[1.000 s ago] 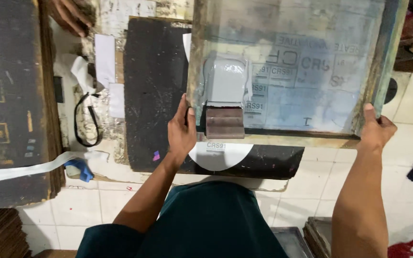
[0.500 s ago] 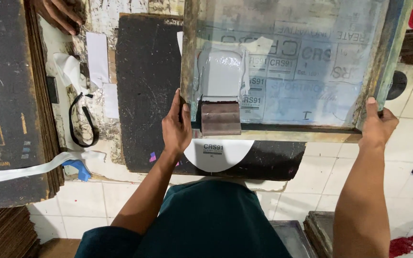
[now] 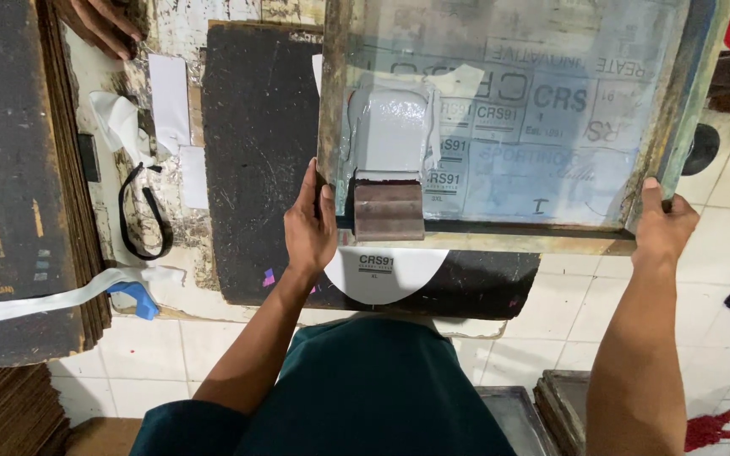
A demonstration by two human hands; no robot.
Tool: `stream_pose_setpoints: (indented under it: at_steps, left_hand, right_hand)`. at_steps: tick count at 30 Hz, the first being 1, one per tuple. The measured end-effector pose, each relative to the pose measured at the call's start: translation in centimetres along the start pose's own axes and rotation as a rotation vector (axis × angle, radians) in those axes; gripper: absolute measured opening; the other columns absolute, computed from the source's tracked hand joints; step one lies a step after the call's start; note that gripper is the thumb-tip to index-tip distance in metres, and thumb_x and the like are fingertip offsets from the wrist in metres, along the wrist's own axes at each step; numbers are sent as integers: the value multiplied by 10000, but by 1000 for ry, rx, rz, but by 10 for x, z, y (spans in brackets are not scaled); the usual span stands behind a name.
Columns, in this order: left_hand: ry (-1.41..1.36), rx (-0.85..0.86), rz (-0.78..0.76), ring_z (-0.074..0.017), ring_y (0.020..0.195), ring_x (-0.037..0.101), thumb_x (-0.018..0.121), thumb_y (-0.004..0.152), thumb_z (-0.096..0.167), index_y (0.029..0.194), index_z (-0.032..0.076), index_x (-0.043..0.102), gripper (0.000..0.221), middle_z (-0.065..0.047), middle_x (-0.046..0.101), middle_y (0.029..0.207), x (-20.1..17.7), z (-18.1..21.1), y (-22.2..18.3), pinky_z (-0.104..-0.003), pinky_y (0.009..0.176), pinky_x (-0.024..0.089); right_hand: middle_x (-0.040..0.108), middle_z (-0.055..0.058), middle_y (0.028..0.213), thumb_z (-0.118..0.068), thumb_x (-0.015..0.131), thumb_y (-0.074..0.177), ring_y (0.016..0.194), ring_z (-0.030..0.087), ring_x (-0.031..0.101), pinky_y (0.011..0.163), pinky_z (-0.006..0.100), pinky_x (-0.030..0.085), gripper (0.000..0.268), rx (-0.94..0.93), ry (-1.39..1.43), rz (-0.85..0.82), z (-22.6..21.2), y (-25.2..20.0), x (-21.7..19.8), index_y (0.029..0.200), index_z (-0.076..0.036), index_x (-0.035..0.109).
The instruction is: Screen printing designs onto fabric pieces using a manual screen and squeegee
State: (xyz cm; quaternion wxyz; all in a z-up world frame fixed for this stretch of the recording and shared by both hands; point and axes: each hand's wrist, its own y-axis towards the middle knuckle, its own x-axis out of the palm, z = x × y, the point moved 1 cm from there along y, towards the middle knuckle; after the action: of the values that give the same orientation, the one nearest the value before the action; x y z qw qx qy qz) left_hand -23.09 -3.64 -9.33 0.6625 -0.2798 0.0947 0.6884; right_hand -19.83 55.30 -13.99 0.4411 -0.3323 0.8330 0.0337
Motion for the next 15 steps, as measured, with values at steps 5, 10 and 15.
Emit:
stream_pose_setpoints:
  at_steps: [5, 10, 15]
  left_hand:
    - [-4, -22, -3, -87, 487, 236, 380, 1133, 408, 1626, 142, 366, 560, 5, 385, 548, 2, -2, 0, -374, 494, 199]
    - [195, 236, 186, -316, 1038, 506, 538, 1120, 210, 1549, 88, 465, 451, -132, 647, 1102, 12, -21, 0, -473, 826, 451]
    - [221, 222, 179, -395, 1412, 433, 574, 1055, 313, 1529, 64, 484, 543, -188, 588, 1430, 5, -1, 6, -572, 1105, 363]
  right_hand:
    - [133, -34, 751, -347, 768, 1191, 712, 136, 165, 660, 343, 175, 761, 38, -65, -50, -26, -17, -5, 756, -196, 163]
    - [782, 15, 1056, -153, 819, 1029, 922, 66, 725, 818, 215, 603, 196, -58, -36, -48, 18, 10, 10, 1000, -137, 626]
    - [445, 385, 1361, 4, 709, 944, 1326, 568, 402, 1126, 673, 298, 568, -780, -31, -181, -193, -193, 81, 1425, 134, 438]
